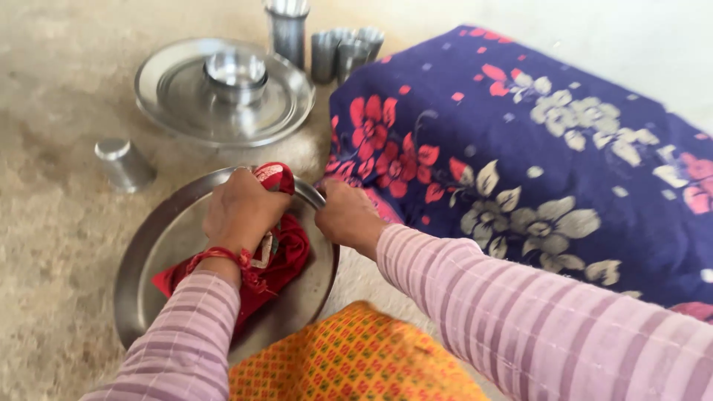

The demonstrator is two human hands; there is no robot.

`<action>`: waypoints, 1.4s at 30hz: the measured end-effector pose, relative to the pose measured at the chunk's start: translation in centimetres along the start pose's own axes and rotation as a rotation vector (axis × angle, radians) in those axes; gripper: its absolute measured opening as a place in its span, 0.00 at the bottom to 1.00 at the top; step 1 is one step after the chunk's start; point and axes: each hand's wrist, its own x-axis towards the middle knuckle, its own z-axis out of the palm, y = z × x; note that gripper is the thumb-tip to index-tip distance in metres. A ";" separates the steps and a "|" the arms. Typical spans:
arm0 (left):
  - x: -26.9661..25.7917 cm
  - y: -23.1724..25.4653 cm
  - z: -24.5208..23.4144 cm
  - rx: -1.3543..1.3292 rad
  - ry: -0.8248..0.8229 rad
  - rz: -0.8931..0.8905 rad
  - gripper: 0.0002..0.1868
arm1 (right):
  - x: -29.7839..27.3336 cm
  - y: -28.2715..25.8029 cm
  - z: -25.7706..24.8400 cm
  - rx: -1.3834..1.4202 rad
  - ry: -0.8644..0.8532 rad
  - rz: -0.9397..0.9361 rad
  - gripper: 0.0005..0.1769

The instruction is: The person wipes a metal plate and several metal cups with a red cloth, then places them on a floral-patterned cloth on the floor.

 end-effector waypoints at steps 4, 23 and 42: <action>0.3 4.3 -1.5 -0.016 0.064 0.178 0.29 | -1.4 -3.0 -6.8 -0.008 0.096 0.010 0.21; -26.9 31.5 -0.6 -0.611 0.600 1.103 0.20 | -23.4 0.9 -35.8 0.269 1.086 -0.052 0.22; -27.6 37.2 -0.1 -0.893 0.720 0.619 0.18 | -34.3 0.3 -37.7 0.302 1.128 -0.055 0.20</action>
